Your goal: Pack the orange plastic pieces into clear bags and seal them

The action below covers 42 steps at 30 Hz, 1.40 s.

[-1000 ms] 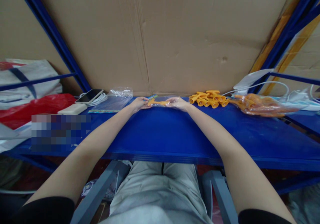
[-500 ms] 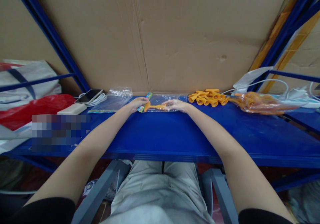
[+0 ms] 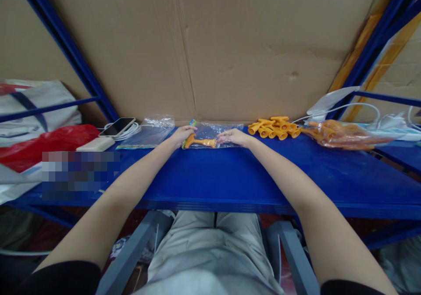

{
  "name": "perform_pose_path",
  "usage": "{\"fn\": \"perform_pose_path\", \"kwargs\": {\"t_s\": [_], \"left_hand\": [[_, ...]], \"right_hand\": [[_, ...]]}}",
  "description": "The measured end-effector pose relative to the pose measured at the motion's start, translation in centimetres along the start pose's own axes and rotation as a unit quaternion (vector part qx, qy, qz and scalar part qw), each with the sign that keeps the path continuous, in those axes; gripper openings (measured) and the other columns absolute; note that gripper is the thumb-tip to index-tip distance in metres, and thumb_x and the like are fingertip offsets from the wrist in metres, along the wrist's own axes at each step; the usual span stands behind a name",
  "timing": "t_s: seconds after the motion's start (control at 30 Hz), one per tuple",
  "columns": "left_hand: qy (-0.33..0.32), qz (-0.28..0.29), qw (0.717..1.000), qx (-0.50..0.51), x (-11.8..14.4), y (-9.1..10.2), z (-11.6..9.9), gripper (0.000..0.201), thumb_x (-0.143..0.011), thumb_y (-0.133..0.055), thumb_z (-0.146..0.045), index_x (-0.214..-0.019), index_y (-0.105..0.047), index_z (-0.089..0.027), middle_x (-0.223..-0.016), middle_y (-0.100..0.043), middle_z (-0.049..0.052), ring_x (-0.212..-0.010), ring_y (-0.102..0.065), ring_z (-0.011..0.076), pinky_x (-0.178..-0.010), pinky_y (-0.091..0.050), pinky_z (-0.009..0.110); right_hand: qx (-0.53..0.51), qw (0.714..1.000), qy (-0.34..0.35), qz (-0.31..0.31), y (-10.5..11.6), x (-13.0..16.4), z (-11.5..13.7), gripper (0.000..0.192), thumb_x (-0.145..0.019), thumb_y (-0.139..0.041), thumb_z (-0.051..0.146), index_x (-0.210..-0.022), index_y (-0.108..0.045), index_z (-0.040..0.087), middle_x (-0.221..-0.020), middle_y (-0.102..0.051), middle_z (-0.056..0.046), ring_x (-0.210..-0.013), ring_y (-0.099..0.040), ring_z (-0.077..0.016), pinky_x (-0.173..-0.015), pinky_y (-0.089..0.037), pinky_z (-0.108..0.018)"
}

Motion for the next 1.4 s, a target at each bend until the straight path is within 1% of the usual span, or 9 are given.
{"fn": "perform_pose_path", "kwargs": {"t_s": [0.13,0.2,0.3,0.4,0.8,1.03,1.13,1.27,1.4], "left_hand": [[0.011,-0.057,0.998,0.019,-0.6,1.1,0.3,0.020,-0.089,-0.052,-0.001,-0.079,-0.063,-0.014,-0.051,-0.053,-0.006,-0.044,-0.051,0.0070,-0.051,-0.043,0.016],[0.015,-0.088,0.996,0.026,-1.0,1.9,0.4,0.020,-0.089,-0.052,-0.002,-0.077,-0.062,-0.014,-0.051,-0.051,-0.005,-0.043,-0.049,0.0072,-0.051,-0.043,0.017],[0.017,-0.125,0.992,0.028,-1.2,2.9,0.6,0.020,-0.090,-0.052,-0.002,-0.076,-0.061,-0.014,-0.051,-0.050,-0.006,-0.043,-0.047,0.0072,-0.049,-0.041,0.017],[0.018,-0.133,0.991,0.024,-1.4,3.3,0.7,0.020,-0.090,-0.053,-0.003,-0.076,-0.060,-0.015,-0.050,-0.049,-0.006,-0.042,-0.045,0.0073,-0.047,-0.039,0.017],[0.016,-0.125,0.992,0.025,-1.6,3.3,0.8,0.022,-0.079,-0.054,0.004,-0.069,-0.057,-0.016,-0.052,-0.051,-0.004,-0.044,-0.050,0.0076,-0.051,-0.047,0.017],[0.007,-0.116,0.993,0.024,-1.5,3.1,0.7,0.027,-0.075,-0.050,0.009,-0.066,-0.056,-0.016,-0.056,-0.053,-0.003,-0.048,-0.051,0.0082,-0.055,-0.050,0.018],[0.006,-0.116,0.993,0.027,-1.5,3.0,0.8,0.028,-0.075,-0.049,0.009,-0.067,-0.056,-0.016,-0.058,-0.053,-0.002,-0.050,-0.053,0.0090,-0.059,-0.052,0.020],[0.014,-0.116,0.993,0.025,-1.6,3.0,0.9,0.027,-0.074,-0.049,0.009,-0.070,-0.056,-0.016,-0.058,-0.053,-0.002,-0.049,-0.052,0.0097,-0.058,-0.051,0.021],[0.013,-0.109,0.994,0.030,-1.6,3.0,0.8,0.027,-0.071,-0.051,0.010,-0.069,-0.056,-0.016,-0.059,-0.053,-0.002,-0.051,-0.052,0.0100,-0.059,-0.051,0.022]], "right_hand": [[0.152,0.986,-0.016,-0.069,2.7,0.7,0.6,0.015,-0.090,-0.066,0.023,-0.095,-0.077,0.014,-0.089,-0.078,-0.010,-0.082,-0.073,-0.0188,-0.088,-0.058,-0.035],[0.304,0.940,-0.043,-0.147,4.7,1.6,1.0,0.021,-0.094,-0.057,0.021,-0.103,-0.075,0.012,-0.096,-0.078,-0.013,-0.088,-0.074,-0.0229,-0.090,-0.057,-0.038],[0.481,0.839,-0.087,-0.241,6.9,3.4,1.4,0.037,-0.097,-0.050,0.024,-0.128,-0.066,0.011,-0.117,-0.073,-0.020,-0.114,-0.068,-0.0320,-0.102,-0.049,-0.048],[0.526,0.806,-0.137,-0.237,7.6,4.3,0.5,0.050,-0.100,-0.046,0.032,-0.144,-0.053,0.010,-0.127,-0.068,-0.024,-0.122,-0.064,-0.0360,-0.102,-0.047,-0.050],[0.512,0.820,-0.185,-0.178,6.9,3.6,-0.7,0.047,-0.102,-0.040,0.045,-0.137,-0.057,0.018,-0.132,-0.065,-0.020,-0.125,-0.062,-0.0354,-0.099,-0.049,-0.053],[0.465,0.830,-0.191,-0.241,7.1,3.8,-1.0,0.043,-0.094,-0.053,0.024,-0.135,-0.052,0.010,-0.131,-0.062,-0.026,-0.124,-0.061,-0.0371,-0.098,-0.048,-0.050],[0.407,0.852,-0.132,-0.303,8.1,3.7,-0.8,0.042,-0.090,-0.055,0.022,-0.131,-0.052,0.011,-0.125,-0.063,-0.024,-0.117,-0.063,-0.0356,-0.097,-0.048,-0.049],[0.303,0.881,0.013,-0.362,9.6,2.9,-0.1,0.028,-0.087,-0.059,0.024,-0.114,-0.057,0.018,-0.109,-0.066,-0.014,-0.106,-0.063,-0.0295,-0.097,-0.050,-0.047],[0.150,0.917,0.068,-0.363,10.2,2.2,0.0,0.020,-0.091,-0.056,0.027,-0.110,-0.053,0.021,-0.089,-0.060,-0.002,-0.077,-0.061,-0.0183,-0.079,-0.055,-0.038]]}}
Point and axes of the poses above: each hand's wrist, its own x-axis away from the middle knuckle, its own y-axis out of the back of the hand, z = x × y, the point moved 5 cm from there along -x, towards the middle knuckle
